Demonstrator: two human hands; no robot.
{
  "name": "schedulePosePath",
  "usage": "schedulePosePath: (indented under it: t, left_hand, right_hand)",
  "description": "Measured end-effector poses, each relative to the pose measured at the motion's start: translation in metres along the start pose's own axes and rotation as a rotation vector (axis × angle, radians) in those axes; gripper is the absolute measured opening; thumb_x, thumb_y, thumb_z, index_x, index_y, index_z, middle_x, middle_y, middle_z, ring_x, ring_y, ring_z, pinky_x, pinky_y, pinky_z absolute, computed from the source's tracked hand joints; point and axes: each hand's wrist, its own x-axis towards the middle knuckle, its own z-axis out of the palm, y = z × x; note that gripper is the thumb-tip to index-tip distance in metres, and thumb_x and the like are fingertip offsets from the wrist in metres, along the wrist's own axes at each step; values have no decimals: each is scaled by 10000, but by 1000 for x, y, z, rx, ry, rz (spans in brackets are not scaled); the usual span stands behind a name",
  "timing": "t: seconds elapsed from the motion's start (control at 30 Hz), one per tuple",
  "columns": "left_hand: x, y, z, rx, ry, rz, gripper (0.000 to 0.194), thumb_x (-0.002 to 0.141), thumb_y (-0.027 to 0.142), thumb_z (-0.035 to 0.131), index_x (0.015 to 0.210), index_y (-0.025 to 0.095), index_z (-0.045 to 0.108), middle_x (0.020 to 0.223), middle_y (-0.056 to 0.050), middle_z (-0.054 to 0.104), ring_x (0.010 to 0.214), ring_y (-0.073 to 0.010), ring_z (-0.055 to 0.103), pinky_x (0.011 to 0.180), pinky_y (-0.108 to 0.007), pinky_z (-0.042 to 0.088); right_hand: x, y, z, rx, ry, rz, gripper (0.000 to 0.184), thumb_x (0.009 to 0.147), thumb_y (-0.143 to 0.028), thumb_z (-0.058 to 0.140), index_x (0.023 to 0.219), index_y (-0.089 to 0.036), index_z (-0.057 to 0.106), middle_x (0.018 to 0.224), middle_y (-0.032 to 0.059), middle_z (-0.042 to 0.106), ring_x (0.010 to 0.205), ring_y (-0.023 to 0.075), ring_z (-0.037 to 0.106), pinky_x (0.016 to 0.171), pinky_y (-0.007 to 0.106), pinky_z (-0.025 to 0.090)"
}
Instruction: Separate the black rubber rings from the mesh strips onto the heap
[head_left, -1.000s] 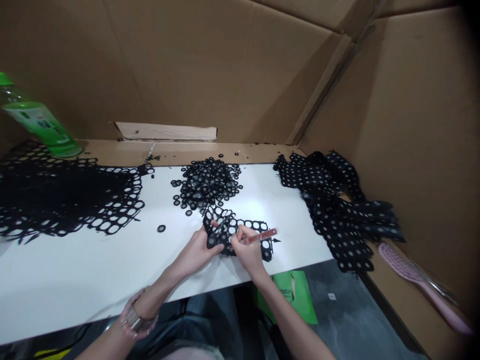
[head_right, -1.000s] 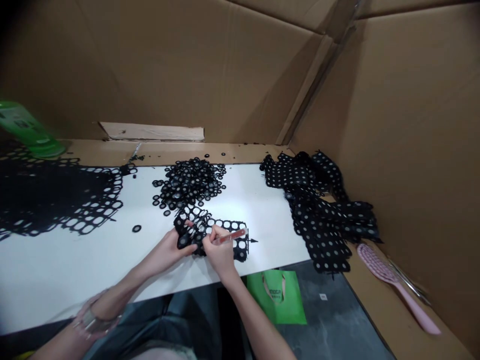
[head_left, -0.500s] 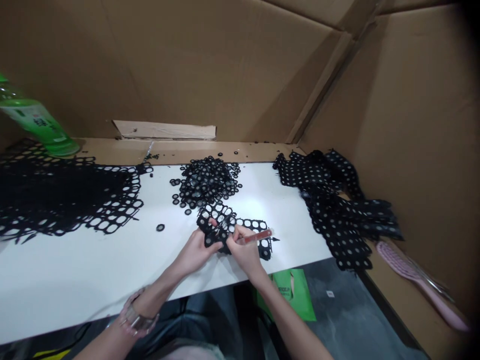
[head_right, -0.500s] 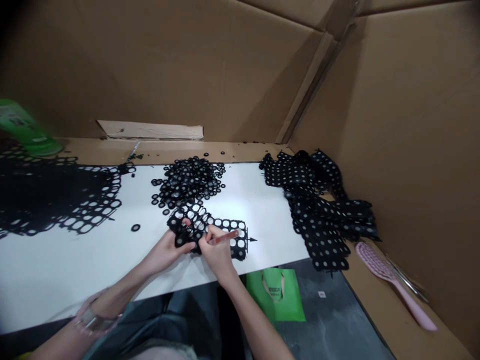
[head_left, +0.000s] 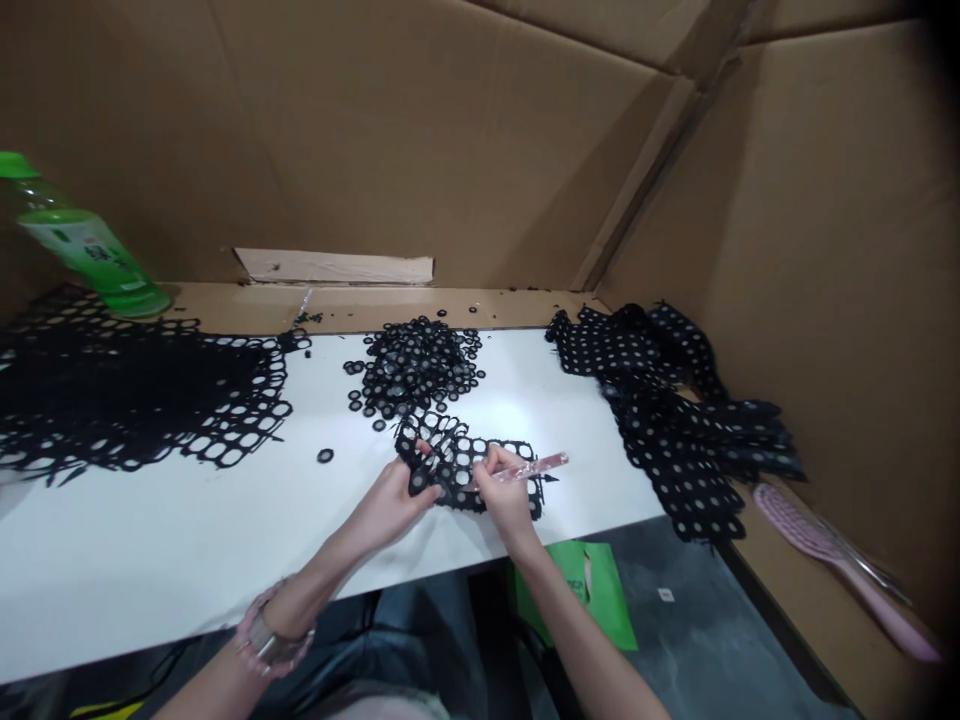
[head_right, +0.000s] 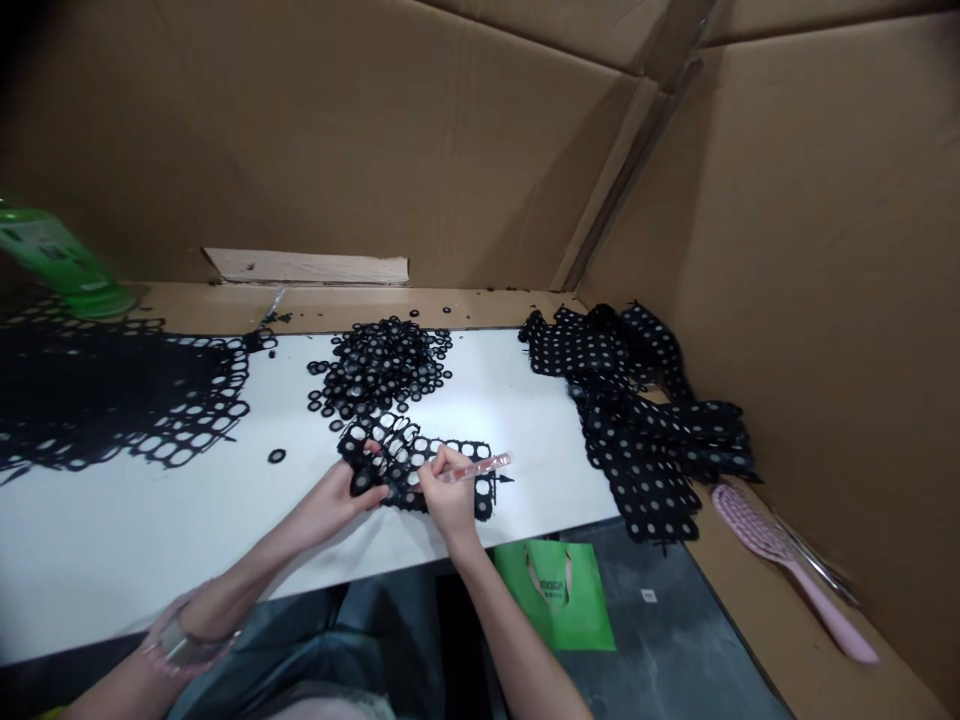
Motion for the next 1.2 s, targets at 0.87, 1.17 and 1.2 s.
schedulePosePath:
  t: [0.87, 1.17, 1.2]
  left_hand:
    - [1, 0, 13, 15, 4, -15, 371, 701, 247, 597, 1039, 154, 477, 947, -51, 595, 932, -247, 554, 807, -371, 458]
    - [-2, -5, 20, -241, 13, -51, 418, 722, 279, 583, 1089, 151, 430, 1021, -62, 563, 981, -221, 544, 850, -353, 455]
    - [-1, -5, 19, -254, 10, -67, 419, 723, 288, 580, 1087, 145, 431, 1025, -67, 563, 983, -225, 544, 845, -354, 459]
  right_hand:
    - [-8, -2, -12, -225, 12, -33, 234, 614, -126, 453, 491, -215, 275, 426, -82, 273, 400, 76, 276, 401, 211, 221]
    - [-9, -1, -5, -357, -66, -159, 247, 615, -110, 468, 470, -203, 290, 428, -71, 315, 417, 80, 297, 445, 232, 240]
    - [-8, 0, -7, -295, -62, -120, 251, 623, -121, 474, 473, -206, 291, 427, -72, 316, 413, 79, 302, 438, 230, 240]
